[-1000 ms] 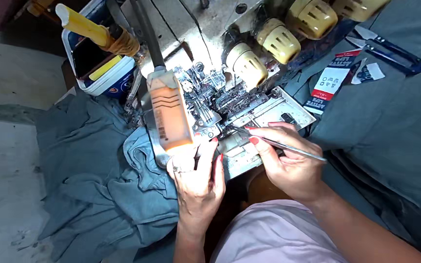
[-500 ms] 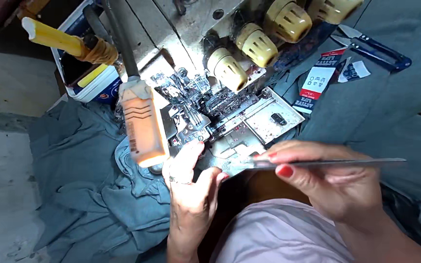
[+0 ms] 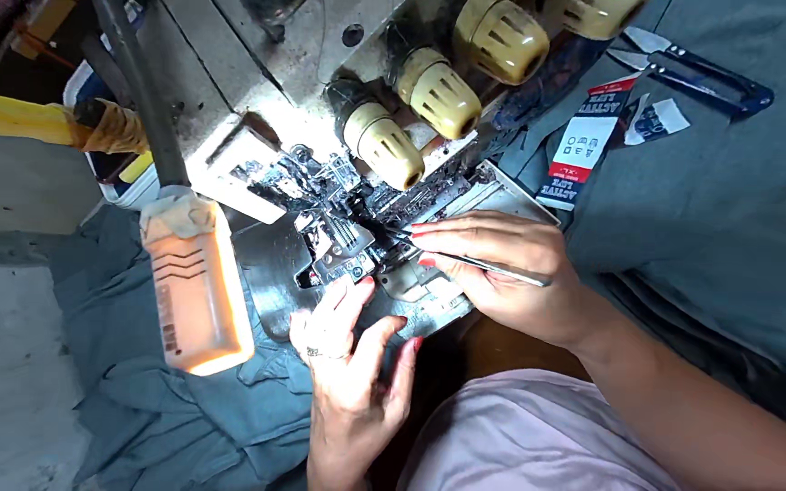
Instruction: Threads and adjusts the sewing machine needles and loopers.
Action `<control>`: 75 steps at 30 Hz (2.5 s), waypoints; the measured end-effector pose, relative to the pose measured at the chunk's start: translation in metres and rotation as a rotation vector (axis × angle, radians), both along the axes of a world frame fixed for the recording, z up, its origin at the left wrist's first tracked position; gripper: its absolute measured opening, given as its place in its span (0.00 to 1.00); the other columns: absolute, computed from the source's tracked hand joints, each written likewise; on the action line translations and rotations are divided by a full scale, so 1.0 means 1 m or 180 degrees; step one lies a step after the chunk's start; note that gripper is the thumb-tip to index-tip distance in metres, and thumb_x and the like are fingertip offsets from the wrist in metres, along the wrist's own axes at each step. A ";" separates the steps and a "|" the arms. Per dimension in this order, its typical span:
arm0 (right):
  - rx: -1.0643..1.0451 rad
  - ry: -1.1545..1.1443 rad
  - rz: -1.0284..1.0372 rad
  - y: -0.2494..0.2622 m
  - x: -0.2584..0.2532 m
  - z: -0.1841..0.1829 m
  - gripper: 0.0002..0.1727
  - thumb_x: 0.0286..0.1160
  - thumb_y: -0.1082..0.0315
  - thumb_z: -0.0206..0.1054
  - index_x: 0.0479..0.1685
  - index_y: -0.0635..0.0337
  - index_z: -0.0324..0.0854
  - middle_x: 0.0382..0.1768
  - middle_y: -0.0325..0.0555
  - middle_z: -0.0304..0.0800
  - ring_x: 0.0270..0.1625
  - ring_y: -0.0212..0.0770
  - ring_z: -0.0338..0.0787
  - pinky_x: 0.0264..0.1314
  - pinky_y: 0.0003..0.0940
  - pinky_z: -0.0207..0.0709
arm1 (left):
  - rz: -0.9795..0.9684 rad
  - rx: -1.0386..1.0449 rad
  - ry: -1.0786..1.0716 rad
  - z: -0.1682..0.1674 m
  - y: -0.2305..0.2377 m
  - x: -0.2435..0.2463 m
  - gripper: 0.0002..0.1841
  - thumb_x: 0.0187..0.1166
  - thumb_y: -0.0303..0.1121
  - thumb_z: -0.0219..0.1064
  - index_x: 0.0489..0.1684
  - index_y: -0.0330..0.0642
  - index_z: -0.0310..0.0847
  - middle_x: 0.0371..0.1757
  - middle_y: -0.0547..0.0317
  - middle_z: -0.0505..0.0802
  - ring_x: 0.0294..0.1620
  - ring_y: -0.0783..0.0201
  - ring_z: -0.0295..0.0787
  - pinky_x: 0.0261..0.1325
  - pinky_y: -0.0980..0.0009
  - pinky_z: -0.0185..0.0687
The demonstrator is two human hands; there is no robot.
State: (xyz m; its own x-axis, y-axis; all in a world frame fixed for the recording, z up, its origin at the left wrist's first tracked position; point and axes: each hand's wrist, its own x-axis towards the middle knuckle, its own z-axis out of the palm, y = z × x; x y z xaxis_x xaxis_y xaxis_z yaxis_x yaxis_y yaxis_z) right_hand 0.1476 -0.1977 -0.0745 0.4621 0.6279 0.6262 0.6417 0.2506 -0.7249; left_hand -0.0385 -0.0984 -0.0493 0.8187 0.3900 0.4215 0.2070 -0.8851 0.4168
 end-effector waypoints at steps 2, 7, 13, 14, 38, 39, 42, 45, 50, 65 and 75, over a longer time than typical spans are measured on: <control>-0.0032 -0.0066 0.0059 0.002 0.002 0.000 0.08 0.72 0.73 0.71 0.44 0.67 0.94 0.47 0.52 0.98 0.57 0.38 0.95 0.68 0.26 0.81 | 0.0031 0.0060 0.0019 -0.001 -0.001 0.001 0.12 0.82 0.48 0.66 0.42 0.51 0.85 0.66 0.53 0.89 0.84 0.60 0.68 0.86 0.52 0.43; -0.0140 -0.0156 0.0142 0.007 0.005 0.002 0.09 0.74 0.73 0.70 0.45 0.67 0.94 0.48 0.52 0.98 0.58 0.38 0.95 0.68 0.26 0.81 | 0.0077 0.0112 0.0030 -0.002 -0.001 0.001 0.12 0.82 0.48 0.66 0.41 0.51 0.86 0.65 0.54 0.89 0.84 0.60 0.68 0.87 0.51 0.42; -0.0070 -0.0012 0.0220 0.008 0.007 -0.002 0.08 0.73 0.74 0.70 0.42 0.67 0.94 0.45 0.51 0.98 0.54 0.36 0.95 0.65 0.23 0.82 | 0.0107 0.0143 0.0020 -0.004 -0.002 0.001 0.11 0.82 0.47 0.66 0.42 0.52 0.86 0.65 0.55 0.89 0.84 0.61 0.68 0.86 0.51 0.42; -0.0008 0.0008 0.0223 0.008 0.007 -0.002 0.07 0.72 0.75 0.71 0.41 0.68 0.93 0.44 0.52 0.98 0.54 0.36 0.96 0.64 0.23 0.83 | 0.0116 0.0148 0.0013 -0.004 -0.002 0.001 0.10 0.82 0.47 0.66 0.42 0.52 0.85 0.66 0.56 0.89 0.84 0.61 0.68 0.87 0.51 0.42; 0.0681 0.1981 0.0234 -0.009 0.007 0.002 0.08 0.75 0.78 0.68 0.45 0.60 0.90 0.43 0.33 0.96 0.46 0.30 0.95 0.54 0.29 0.92 | 0.0677 0.0713 -0.0486 0.017 0.005 0.042 0.12 0.74 0.33 0.73 0.45 0.32 0.93 0.35 0.50 0.83 0.44 0.65 0.78 0.54 0.76 0.67; 0.0689 0.1988 0.0239 -0.009 0.007 0.002 0.08 0.75 0.78 0.68 0.45 0.59 0.90 0.43 0.33 0.96 0.46 0.30 0.95 0.54 0.30 0.92 | 0.0703 0.0781 -0.0364 0.019 0.006 0.048 0.14 0.74 0.35 0.74 0.47 0.32 0.93 0.33 0.50 0.82 0.42 0.62 0.77 0.51 0.73 0.67; 0.0686 0.1990 0.0225 -0.009 0.006 0.003 0.08 0.75 0.78 0.69 0.45 0.59 0.90 0.43 0.33 0.96 0.46 0.30 0.95 0.54 0.29 0.92 | 0.0876 0.0957 0.0128 0.023 0.007 0.065 0.15 0.74 0.40 0.74 0.49 0.38 0.95 0.33 0.49 0.81 0.39 0.52 0.76 0.47 0.59 0.65; 0.0676 0.1947 0.0217 -0.009 0.007 0.002 0.08 0.74 0.79 0.69 0.45 0.60 0.90 0.42 0.32 0.96 0.45 0.29 0.95 0.53 0.28 0.92 | 0.1071 0.1114 0.0524 0.022 0.004 0.078 0.11 0.74 0.38 0.74 0.42 0.43 0.97 0.31 0.47 0.81 0.38 0.48 0.78 0.45 0.52 0.65; 0.0721 0.1579 0.0065 -0.016 0.008 0.004 0.06 0.74 0.78 0.70 0.45 0.63 0.89 0.43 0.32 0.95 0.47 0.26 0.94 0.53 0.23 0.90 | 0.0872 0.0948 0.0229 0.020 0.006 0.078 0.10 0.75 0.31 0.68 0.25 0.39 0.90 0.28 0.51 0.80 0.37 0.53 0.79 0.44 0.61 0.68; 0.0316 0.0837 0.0025 -0.007 0.005 0.001 0.09 0.75 0.74 0.68 0.44 0.72 0.90 0.44 0.45 0.95 0.50 0.24 0.91 0.58 0.17 0.84 | 0.0184 -0.0072 -0.0819 0.014 0.015 0.052 0.10 0.85 0.25 0.56 0.31 0.36 0.76 0.42 0.58 0.89 0.53 0.80 0.84 0.59 0.87 0.75; 0.0600 0.2918 0.0481 -0.028 -0.013 0.032 0.14 0.91 0.67 0.51 0.42 0.50 0.83 0.18 0.20 0.73 0.22 0.17 0.76 0.28 0.14 0.74 | -0.0054 -0.0553 -0.1266 0.031 0.007 0.053 0.09 0.91 0.33 0.54 0.39 0.46 0.77 0.35 0.74 0.88 0.41 0.85 0.87 0.47 0.85 0.84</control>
State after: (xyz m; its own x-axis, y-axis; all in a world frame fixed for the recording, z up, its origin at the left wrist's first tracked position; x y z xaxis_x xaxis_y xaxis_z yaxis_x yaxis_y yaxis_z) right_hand 0.1349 -0.2255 -0.0428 0.7462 0.6469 0.1568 -0.2065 0.4489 -0.8694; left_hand 0.0142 -0.0917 -0.0179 0.6126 0.4709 0.6349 -0.0138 -0.7967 0.6042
